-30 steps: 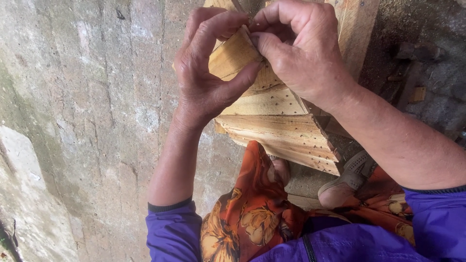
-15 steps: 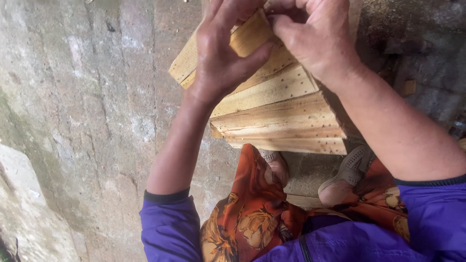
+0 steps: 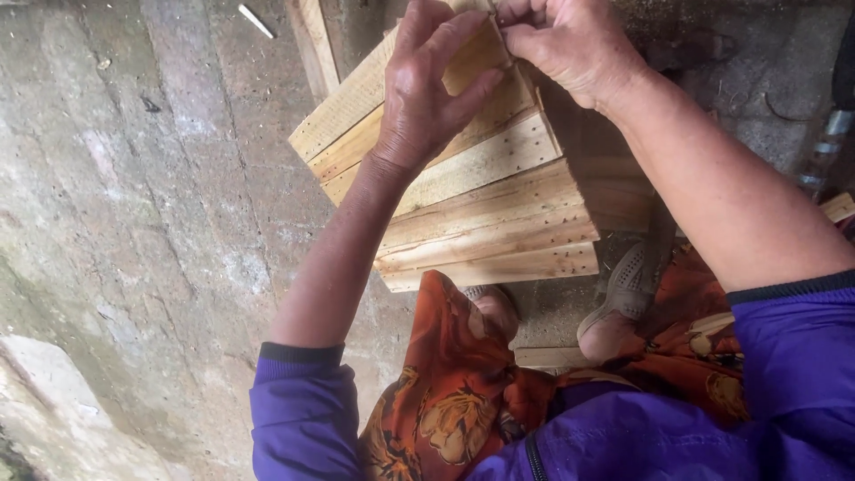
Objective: The person hammers nails into a stack of wooden planks to secure them together. They then use a curved blade to shave and smooth the edges of the wood pieces. Finally, they insert small wooden dowels into the pre-drilled holes of the planks.
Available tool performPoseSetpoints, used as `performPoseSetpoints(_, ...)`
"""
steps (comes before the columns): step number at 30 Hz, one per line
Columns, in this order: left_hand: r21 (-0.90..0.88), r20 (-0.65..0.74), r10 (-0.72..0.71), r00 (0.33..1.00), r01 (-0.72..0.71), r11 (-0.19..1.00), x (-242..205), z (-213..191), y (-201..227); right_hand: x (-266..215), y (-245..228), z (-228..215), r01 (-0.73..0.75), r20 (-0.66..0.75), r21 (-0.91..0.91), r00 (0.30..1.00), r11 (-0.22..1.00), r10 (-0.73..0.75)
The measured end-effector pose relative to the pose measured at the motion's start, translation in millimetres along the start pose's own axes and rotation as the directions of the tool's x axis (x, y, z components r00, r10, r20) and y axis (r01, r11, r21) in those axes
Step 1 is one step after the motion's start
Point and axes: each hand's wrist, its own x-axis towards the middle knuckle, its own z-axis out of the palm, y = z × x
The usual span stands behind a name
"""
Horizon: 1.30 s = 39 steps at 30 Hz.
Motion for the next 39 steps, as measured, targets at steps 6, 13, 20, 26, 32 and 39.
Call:
performPoseSetpoints(6, 0.044, 0.043, -0.030, 0.999, 0.028, 0.999, -5, 25, -14, -3, 21, -7, -0.067, -0.085, 0.071, 0.994, 0.995, 0.073)
performPoseSetpoints(13, 0.077, 0.007, -0.009, 1.000, 0.008, 0.997, -11, 50, -33, -7, 38, -10, -0.107, -0.154, 0.055, 0.981, 0.993, 0.115)
performPoseSetpoints(20, 0.027, 0.000, -0.063, 0.998, 0.063, 0.998, -10, 49, -29, -5, 42, -14, -0.170, -0.198, -0.084, 0.969, 0.982, 0.151)
performPoseSetpoints(26, -0.001, 0.001, -0.082, 0.997, 0.082, 0.997, -13, 51, -36, 1, 37, -19, -0.322, -0.151, -0.084, 0.940, 0.943, 0.307)
performPoseSetpoints(32, -0.068, -0.013, -0.101, 0.995, 0.100, 0.993, -19, 57, -42, -1, 38, -18, -0.369, -0.154, -0.095, 0.923, 0.925, 0.352)
performPoseSetpoints(39, -0.082, -0.015, -0.103, 0.995, 0.102, 0.991, -20, 61, -46, 6, 39, -15, -0.338, -0.160, -0.136, 0.935, 0.931, 0.316)
